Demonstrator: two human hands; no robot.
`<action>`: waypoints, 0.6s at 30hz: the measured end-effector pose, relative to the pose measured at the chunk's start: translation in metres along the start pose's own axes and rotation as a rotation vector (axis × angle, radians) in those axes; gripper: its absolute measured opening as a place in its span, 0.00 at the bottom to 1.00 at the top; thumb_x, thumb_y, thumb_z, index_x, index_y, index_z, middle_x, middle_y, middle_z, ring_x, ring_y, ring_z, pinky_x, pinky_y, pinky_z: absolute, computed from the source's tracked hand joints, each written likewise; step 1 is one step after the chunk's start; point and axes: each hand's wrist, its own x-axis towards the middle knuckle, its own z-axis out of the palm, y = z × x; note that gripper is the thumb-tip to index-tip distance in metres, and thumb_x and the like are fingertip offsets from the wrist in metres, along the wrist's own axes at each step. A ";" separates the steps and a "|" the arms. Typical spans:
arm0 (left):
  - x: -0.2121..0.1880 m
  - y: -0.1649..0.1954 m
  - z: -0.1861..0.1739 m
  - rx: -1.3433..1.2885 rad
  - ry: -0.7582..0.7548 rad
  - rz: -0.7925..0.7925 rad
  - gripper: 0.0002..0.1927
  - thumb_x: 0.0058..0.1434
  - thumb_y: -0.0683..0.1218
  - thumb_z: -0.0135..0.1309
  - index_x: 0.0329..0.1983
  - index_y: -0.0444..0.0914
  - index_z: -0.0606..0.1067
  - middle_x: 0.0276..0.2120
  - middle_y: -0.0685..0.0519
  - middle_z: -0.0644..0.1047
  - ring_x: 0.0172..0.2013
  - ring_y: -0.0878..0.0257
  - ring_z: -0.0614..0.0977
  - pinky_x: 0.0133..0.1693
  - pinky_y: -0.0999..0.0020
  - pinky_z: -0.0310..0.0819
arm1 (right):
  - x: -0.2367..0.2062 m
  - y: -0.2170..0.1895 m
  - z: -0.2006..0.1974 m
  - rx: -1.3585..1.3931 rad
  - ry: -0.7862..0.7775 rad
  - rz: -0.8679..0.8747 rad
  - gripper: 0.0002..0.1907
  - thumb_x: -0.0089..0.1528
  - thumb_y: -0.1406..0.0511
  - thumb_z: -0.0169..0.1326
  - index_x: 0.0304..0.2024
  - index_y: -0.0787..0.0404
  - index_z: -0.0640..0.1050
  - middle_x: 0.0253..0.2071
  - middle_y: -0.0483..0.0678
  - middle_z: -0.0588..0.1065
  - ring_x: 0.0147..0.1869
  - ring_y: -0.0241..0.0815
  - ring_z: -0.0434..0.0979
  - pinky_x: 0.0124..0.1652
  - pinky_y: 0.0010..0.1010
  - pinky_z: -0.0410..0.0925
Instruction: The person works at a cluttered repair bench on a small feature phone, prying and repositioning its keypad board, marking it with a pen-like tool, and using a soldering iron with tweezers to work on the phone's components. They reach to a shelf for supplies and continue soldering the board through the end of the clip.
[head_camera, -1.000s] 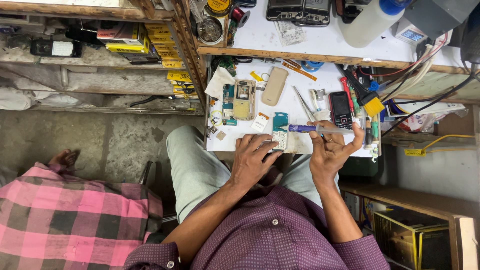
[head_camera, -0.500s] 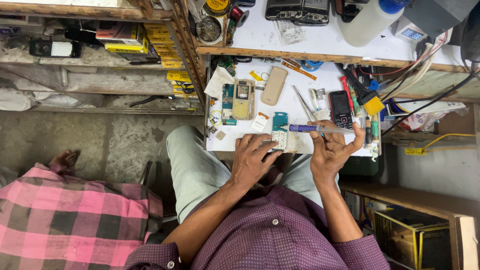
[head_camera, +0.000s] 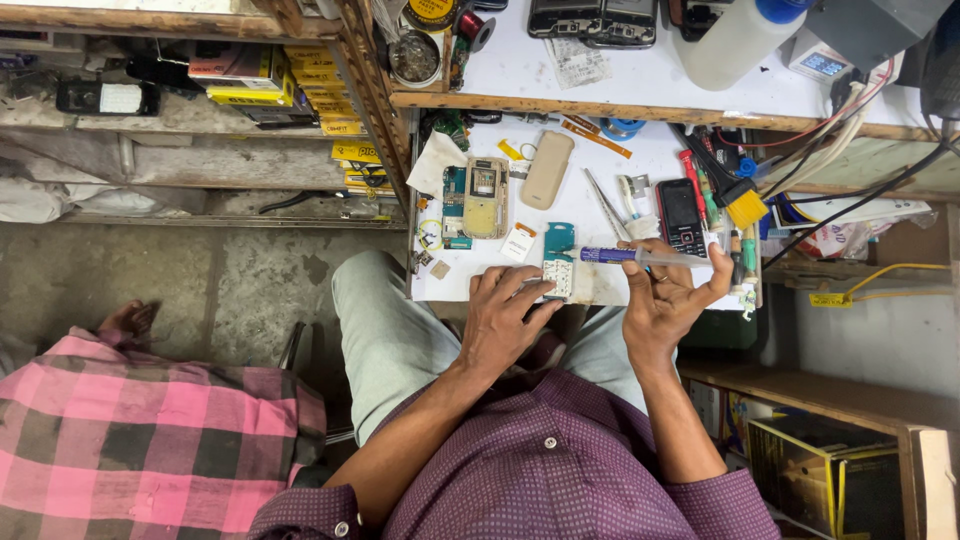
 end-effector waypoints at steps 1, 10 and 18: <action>0.000 0.000 0.000 0.003 -0.001 0.001 0.16 0.57 0.50 0.67 0.47 0.42 0.83 0.50 0.58 0.78 0.51 0.59 0.73 0.51 0.58 0.64 | 0.000 0.000 0.000 0.000 0.002 0.000 0.42 0.73 0.78 0.54 0.74 0.47 0.43 0.56 0.67 0.74 0.58 0.44 0.78 0.55 0.26 0.71; 0.000 0.003 0.000 0.000 0.016 -0.002 0.16 0.57 0.50 0.68 0.46 0.42 0.83 0.51 0.58 0.78 0.52 0.59 0.74 0.51 0.58 0.64 | -0.002 0.001 -0.004 -0.019 0.017 0.008 0.42 0.73 0.79 0.55 0.74 0.48 0.44 0.55 0.66 0.75 0.52 0.41 0.77 0.51 0.24 0.69; -0.001 0.002 0.001 -0.001 0.016 -0.006 0.16 0.57 0.51 0.68 0.47 0.41 0.83 0.50 0.57 0.78 0.51 0.58 0.73 0.50 0.58 0.64 | -0.001 0.001 -0.005 -0.005 0.003 0.007 0.41 0.73 0.79 0.55 0.74 0.47 0.44 0.55 0.67 0.74 0.54 0.42 0.77 0.52 0.24 0.69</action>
